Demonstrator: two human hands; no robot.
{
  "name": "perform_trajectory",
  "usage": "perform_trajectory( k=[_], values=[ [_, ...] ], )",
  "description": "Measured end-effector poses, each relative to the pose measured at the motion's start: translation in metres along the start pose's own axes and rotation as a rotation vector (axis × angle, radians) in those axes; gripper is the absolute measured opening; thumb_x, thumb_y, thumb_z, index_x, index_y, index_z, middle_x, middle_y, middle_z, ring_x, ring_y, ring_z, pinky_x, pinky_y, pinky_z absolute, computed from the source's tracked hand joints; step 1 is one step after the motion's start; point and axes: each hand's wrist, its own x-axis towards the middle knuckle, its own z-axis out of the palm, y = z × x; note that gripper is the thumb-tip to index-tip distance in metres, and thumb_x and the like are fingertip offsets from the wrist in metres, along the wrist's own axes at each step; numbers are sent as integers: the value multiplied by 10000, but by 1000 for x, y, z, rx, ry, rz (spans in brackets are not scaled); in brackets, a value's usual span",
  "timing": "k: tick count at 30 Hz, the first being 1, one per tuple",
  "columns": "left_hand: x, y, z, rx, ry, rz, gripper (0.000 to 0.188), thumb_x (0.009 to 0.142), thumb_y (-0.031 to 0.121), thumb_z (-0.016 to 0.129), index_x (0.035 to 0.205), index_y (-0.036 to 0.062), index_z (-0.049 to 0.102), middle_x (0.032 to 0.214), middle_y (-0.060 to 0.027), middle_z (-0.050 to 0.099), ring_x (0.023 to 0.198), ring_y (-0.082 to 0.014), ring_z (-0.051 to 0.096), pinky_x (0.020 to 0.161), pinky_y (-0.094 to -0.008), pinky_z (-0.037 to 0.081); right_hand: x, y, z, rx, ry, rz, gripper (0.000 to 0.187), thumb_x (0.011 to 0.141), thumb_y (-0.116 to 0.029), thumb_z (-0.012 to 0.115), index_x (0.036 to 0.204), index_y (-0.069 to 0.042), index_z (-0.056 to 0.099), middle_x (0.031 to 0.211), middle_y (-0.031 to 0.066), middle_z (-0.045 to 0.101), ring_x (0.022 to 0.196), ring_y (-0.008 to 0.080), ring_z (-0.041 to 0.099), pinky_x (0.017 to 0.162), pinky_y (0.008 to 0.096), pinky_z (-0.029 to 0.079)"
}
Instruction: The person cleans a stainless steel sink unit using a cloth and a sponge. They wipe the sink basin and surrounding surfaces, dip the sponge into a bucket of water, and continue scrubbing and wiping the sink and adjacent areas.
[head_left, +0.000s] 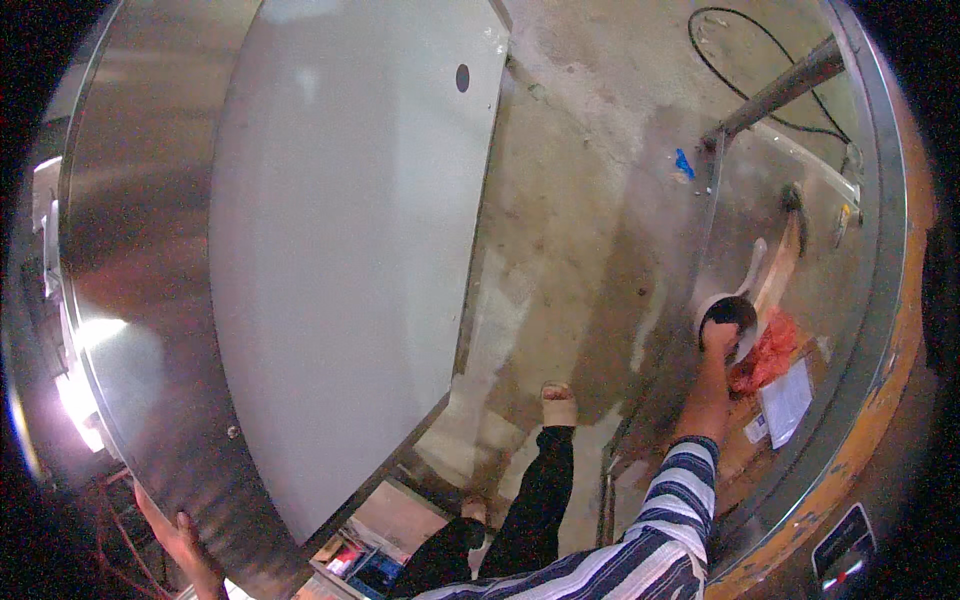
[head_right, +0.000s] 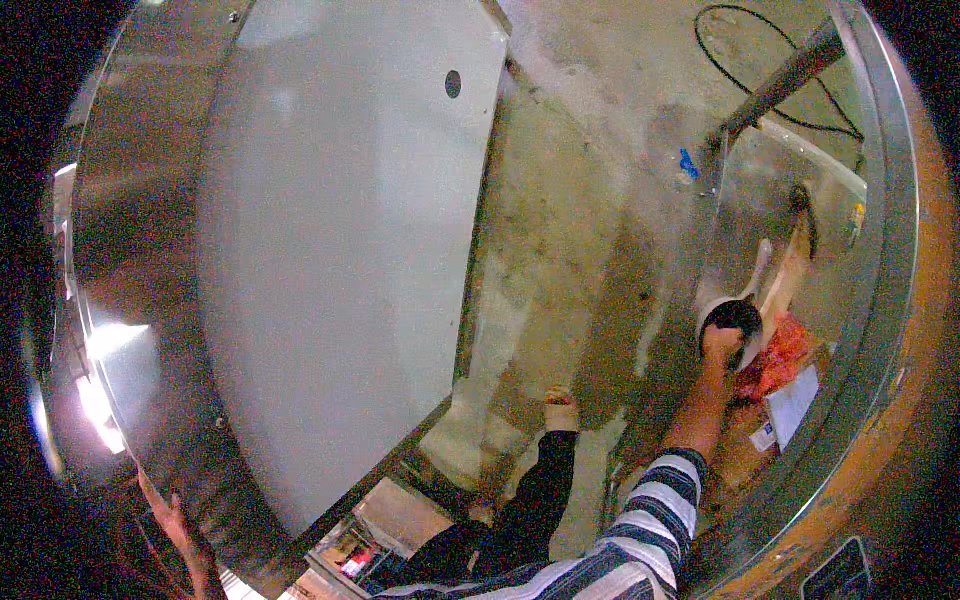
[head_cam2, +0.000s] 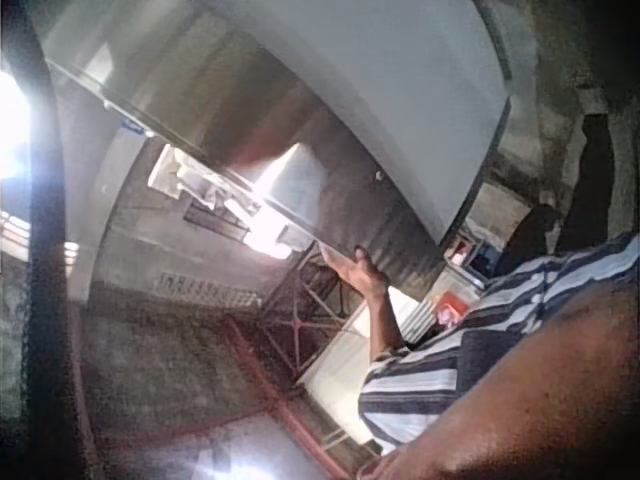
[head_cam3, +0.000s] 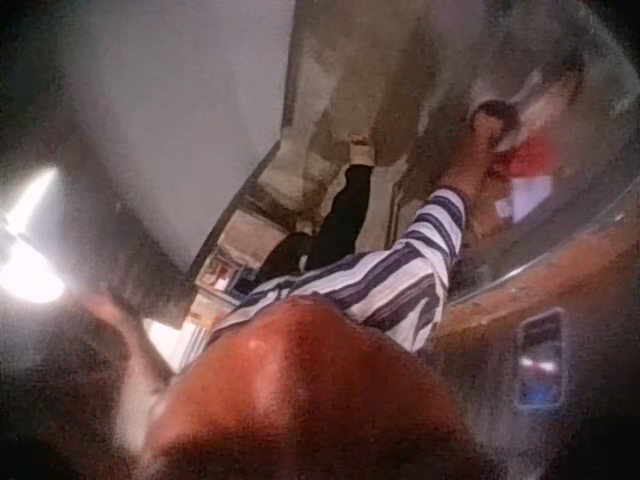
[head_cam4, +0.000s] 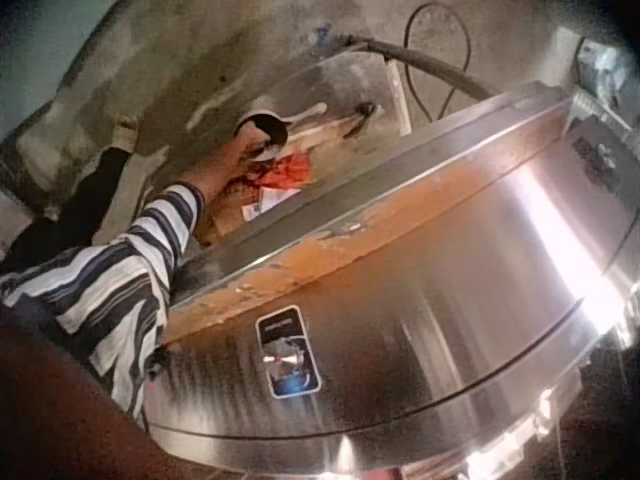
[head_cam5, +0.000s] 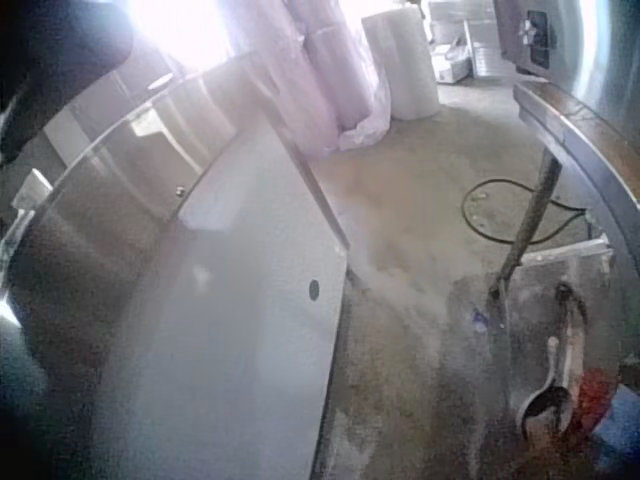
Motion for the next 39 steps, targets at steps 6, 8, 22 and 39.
perform_trajectory(
  k=[6,8,22,39],
  values=[
    [-3,22,-5,-61,-15,15,922,932,617,574,1562,3,297,1608,-183,326,1488,-318,282,1220,-463,178,-39,-13,-20,149,174,7,659,791,-263,674,1347,40,491,1277,318,593,1176,456,596,1056,513,437],
    [6,-16,-9,-29,-5,19,906,934,590,590,1553,-8,308,1590,-188,353,1476,-322,301,1216,-450,191,-15,8,-22,326,257,-74,649,789,-208,665,1362,27,471,1269,311,595,1182,464,586,1059,516,430],
    [21,-15,-2,-218,-7,556,1046,918,742,491,1427,-164,369,1426,-378,427,1284,-462,451,1102,-526,338,-55,-39,-83,168,143,-114,877,874,-690,596,1216,117,566,1172,357,635,1108,506,615,961,534,489],
    [14,53,10,-10,-89,317,981,939,715,484,1376,-163,446,1387,-369,473,1252,-453,485,1077,-530,355,-48,-25,-67,109,146,-94,466,890,-384,570,1083,13,721,1079,279,699,1022,449,672,918,525,516]
  ],
)
